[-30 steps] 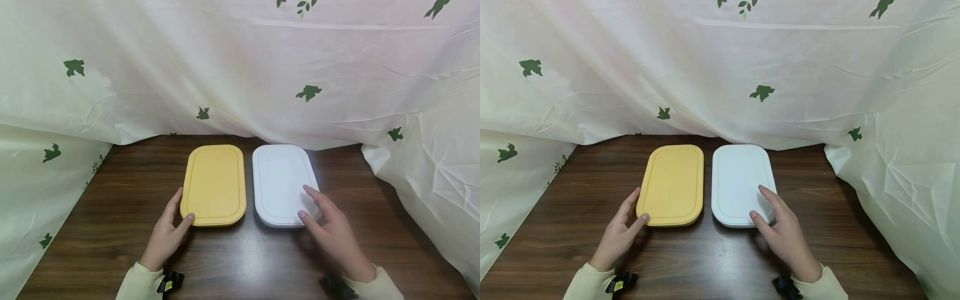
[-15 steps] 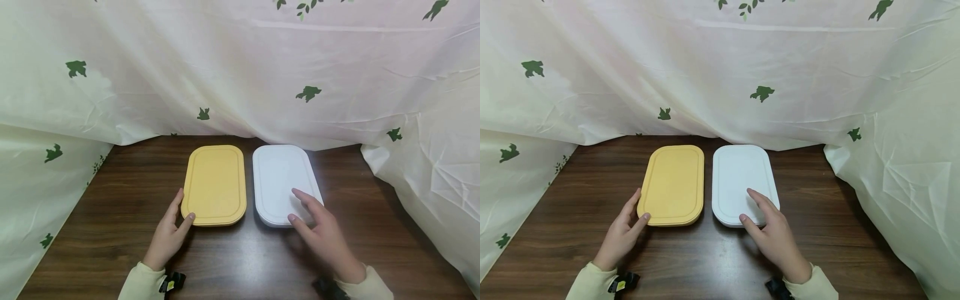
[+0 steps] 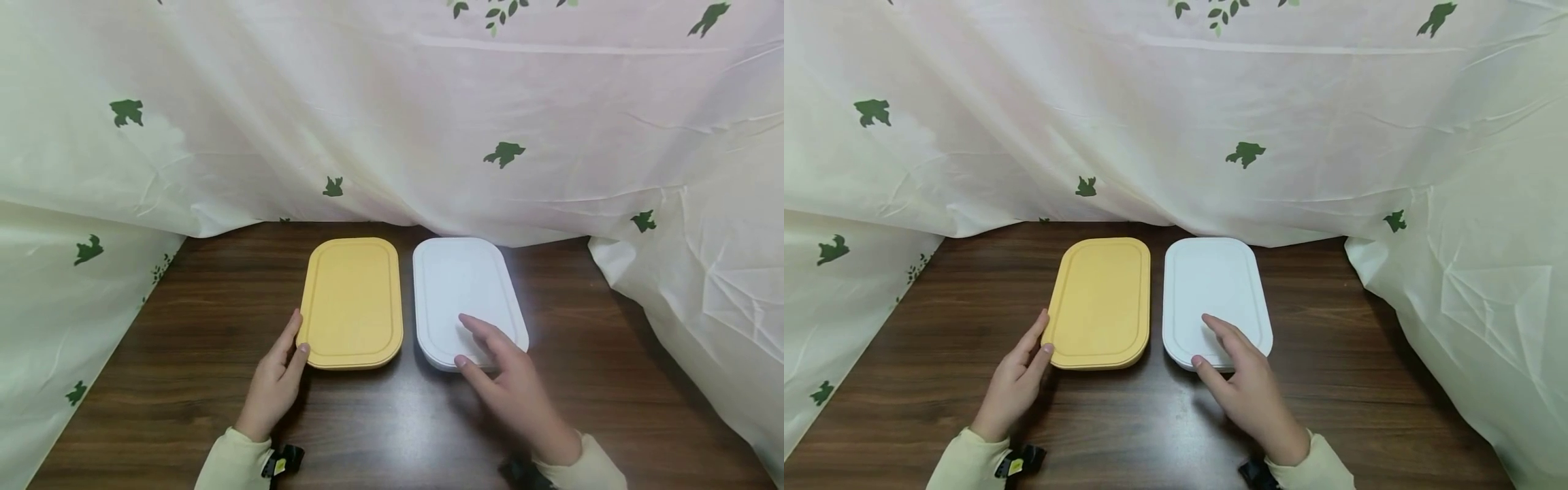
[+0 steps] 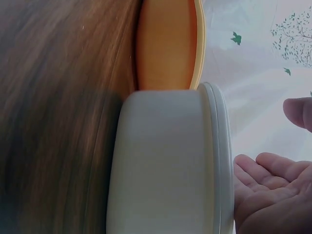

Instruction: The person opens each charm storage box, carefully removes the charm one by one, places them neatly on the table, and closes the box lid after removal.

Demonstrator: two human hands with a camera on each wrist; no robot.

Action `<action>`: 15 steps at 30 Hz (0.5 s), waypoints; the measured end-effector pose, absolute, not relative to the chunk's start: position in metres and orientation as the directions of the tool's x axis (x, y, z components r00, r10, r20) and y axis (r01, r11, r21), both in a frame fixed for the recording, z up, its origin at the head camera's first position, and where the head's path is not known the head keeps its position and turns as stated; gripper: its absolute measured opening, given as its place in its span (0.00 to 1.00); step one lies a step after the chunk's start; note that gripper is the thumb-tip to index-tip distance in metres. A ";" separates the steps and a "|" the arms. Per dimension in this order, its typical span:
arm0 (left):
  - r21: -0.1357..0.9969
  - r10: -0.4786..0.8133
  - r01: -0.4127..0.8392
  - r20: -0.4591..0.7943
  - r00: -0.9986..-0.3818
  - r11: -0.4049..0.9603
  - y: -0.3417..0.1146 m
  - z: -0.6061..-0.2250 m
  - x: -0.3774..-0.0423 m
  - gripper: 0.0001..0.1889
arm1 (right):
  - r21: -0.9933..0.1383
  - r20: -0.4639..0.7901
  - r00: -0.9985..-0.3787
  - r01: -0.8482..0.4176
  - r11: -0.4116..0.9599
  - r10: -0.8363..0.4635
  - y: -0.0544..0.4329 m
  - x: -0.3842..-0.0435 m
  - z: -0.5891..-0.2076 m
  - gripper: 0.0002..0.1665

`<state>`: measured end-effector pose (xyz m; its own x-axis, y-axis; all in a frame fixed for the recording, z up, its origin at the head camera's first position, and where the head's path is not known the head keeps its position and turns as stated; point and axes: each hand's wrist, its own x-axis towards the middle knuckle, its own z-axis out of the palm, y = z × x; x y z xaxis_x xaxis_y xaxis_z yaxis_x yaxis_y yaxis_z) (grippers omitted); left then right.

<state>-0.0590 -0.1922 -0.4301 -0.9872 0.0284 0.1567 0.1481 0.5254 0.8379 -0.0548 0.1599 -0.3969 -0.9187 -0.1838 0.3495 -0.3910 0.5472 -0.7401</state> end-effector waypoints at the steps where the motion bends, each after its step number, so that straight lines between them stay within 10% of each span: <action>1: 0.837 0.023 0.142 0.153 -0.988 0.528 -0.193 -0.430 -0.059 0.29 | -0.741 0.350 -0.918 -0.392 0.545 -0.185 0.158 -0.055 -0.397 0.34; 15: 0.836 0.005 0.085 0.098 -0.995 0.542 -0.194 -0.431 -0.058 0.27 | -0.715 0.449 -0.862 -0.505 0.484 -0.236 0.134 -0.051 -0.400 0.34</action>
<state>-0.0584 -0.1942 -0.4308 -0.9952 0.0048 0.0976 0.0846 0.5420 0.8361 -0.0512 0.1344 -0.3995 -0.8617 -0.2365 0.4488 -0.5050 0.4840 -0.7146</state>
